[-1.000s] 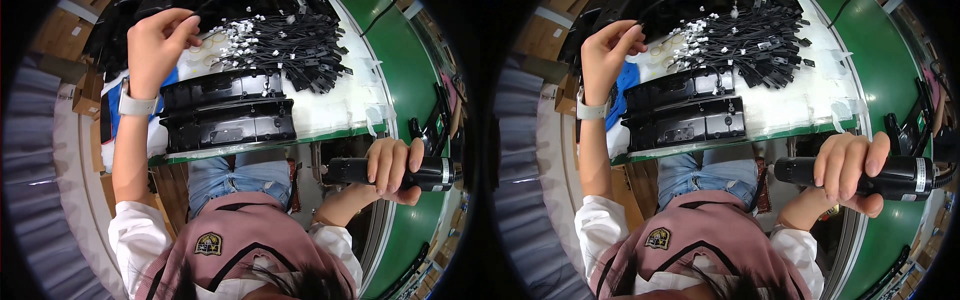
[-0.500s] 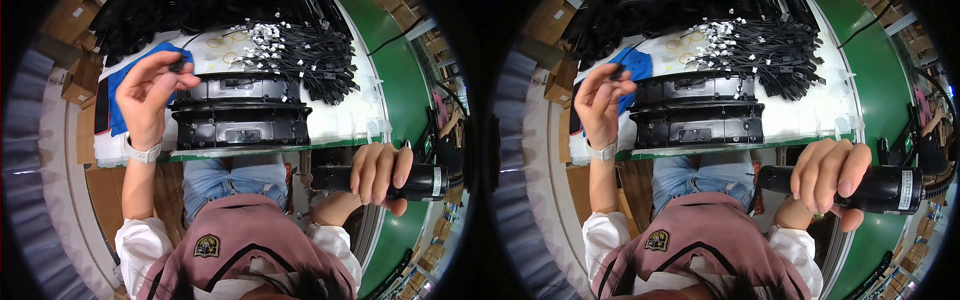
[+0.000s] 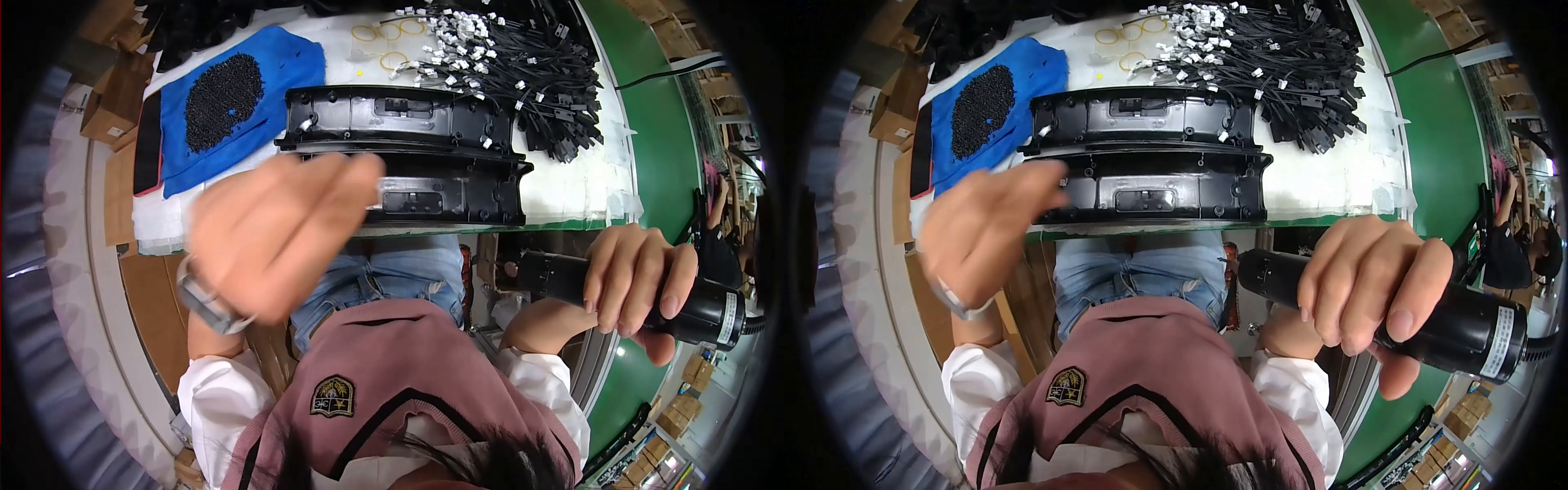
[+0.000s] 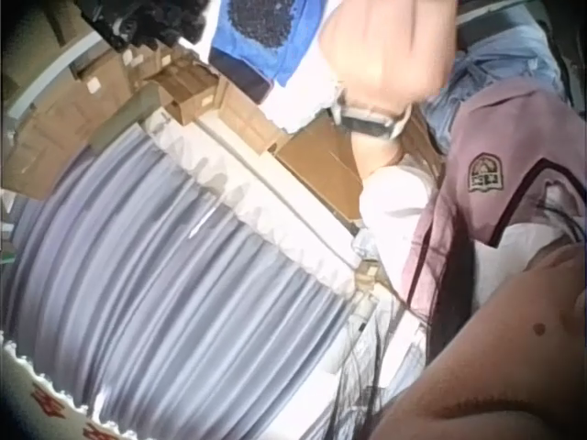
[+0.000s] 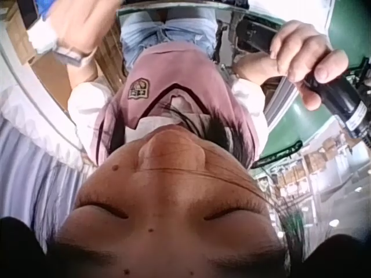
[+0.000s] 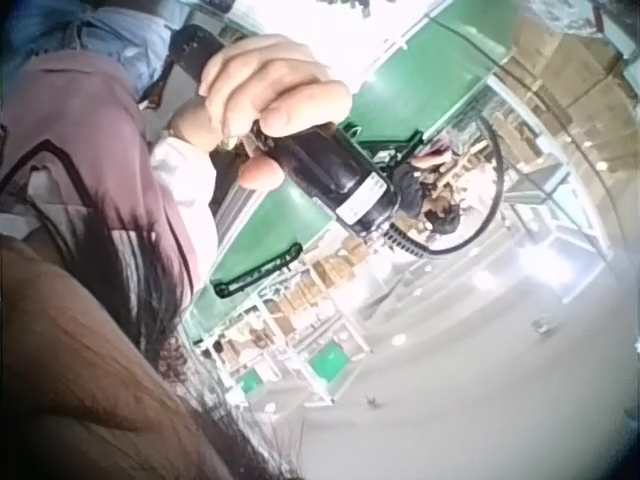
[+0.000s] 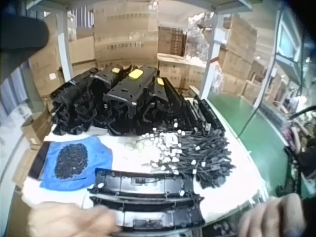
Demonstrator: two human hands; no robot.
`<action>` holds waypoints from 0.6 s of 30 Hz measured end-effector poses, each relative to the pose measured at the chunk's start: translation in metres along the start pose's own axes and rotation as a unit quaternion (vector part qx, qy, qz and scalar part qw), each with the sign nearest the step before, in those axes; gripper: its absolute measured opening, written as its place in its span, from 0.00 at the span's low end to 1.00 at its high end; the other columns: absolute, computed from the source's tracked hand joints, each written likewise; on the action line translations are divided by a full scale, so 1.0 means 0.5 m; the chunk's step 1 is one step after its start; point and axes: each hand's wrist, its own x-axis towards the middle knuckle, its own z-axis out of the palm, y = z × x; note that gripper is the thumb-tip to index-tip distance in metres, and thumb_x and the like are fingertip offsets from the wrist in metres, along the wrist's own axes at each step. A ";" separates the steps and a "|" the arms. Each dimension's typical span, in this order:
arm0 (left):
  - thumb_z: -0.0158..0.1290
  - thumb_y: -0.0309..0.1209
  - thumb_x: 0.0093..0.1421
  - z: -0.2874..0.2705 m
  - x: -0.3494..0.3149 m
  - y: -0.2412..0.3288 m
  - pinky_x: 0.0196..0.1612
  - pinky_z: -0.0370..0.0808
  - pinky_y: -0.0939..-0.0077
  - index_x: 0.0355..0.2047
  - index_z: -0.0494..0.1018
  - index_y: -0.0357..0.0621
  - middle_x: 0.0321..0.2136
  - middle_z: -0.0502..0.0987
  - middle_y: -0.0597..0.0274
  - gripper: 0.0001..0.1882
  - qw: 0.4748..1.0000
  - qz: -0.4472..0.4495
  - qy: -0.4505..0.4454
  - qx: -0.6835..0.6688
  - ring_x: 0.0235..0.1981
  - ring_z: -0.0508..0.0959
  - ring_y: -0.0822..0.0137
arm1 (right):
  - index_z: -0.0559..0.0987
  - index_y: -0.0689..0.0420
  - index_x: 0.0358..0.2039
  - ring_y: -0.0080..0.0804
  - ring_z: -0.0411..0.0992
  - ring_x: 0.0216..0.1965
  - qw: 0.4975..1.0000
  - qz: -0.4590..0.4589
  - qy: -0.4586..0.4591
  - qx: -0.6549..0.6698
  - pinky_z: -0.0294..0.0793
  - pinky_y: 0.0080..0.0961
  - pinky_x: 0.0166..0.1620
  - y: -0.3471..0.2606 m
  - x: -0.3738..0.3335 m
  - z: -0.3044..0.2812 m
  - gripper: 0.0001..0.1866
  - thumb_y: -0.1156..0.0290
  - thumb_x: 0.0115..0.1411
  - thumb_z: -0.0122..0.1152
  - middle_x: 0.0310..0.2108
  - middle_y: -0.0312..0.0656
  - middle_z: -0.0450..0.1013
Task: Assemble parts of printer toner cartridges using an electric screwdriver.
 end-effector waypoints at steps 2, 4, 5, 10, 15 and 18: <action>0.55 0.22 0.43 0.049 -0.006 0.008 0.26 0.74 0.71 0.36 0.74 0.36 0.22 0.74 0.60 0.16 0.973 -0.064 -0.104 -0.198 0.24 0.76 0.60 | 0.69 0.55 0.35 0.20 0.71 0.12 1.000 -0.018 0.008 -0.021 0.73 0.18 0.19 0.006 0.005 0.005 0.21 0.64 0.49 0.73 0.16 0.34 0.73; 0.54 0.22 0.45 0.098 -0.012 0.021 0.27 0.74 0.71 0.36 0.74 0.37 0.22 0.74 0.60 0.15 0.964 -0.076 -0.122 -0.223 0.24 0.76 0.59 | 0.69 0.55 0.35 0.20 0.71 0.12 0.999 -0.013 0.016 -0.029 0.73 0.17 0.19 0.009 0.007 0.010 0.21 0.63 0.48 0.73 0.16 0.34 0.73; 0.54 0.22 0.47 0.115 -0.017 0.027 0.29 0.73 0.70 0.36 0.73 0.37 0.22 0.75 0.60 0.13 0.956 -0.085 -0.139 -0.245 0.25 0.76 0.58 | 0.69 0.55 0.35 0.20 0.71 0.13 0.999 -0.011 0.021 -0.037 0.73 0.17 0.19 0.010 0.007 0.012 0.22 0.63 0.48 0.73 0.16 0.34 0.73; 0.55 0.24 0.50 0.148 -0.034 0.036 0.29 0.72 0.68 0.32 0.73 0.40 0.23 0.76 0.57 0.08 0.916 -0.181 -0.160 -0.321 0.28 0.77 0.57 | 0.70 0.55 0.35 0.20 0.71 0.13 0.997 -0.001 0.045 -0.058 0.73 0.17 0.19 0.023 0.008 0.011 0.21 0.63 0.48 0.73 0.16 0.33 0.73; 0.59 0.23 0.47 0.155 -0.033 0.040 0.27 0.71 0.69 0.26 0.76 0.40 0.26 0.73 0.57 0.05 0.882 -0.249 -0.154 -0.369 0.24 0.76 0.56 | 0.70 0.55 0.34 0.19 0.71 0.13 0.997 0.009 0.036 -0.063 0.73 0.16 0.19 0.036 0.022 0.010 0.21 0.63 0.48 0.74 0.16 0.34 0.73; 0.58 0.23 0.48 0.170 -0.042 0.040 0.26 0.70 0.68 0.27 0.75 0.40 0.26 0.71 0.58 0.05 0.900 -0.219 -0.179 -0.332 0.23 0.74 0.55 | 0.70 0.55 0.35 0.20 0.71 0.13 0.998 0.016 0.019 -0.055 0.73 0.17 0.19 0.042 0.035 0.020 0.22 0.62 0.47 0.74 0.16 0.34 0.73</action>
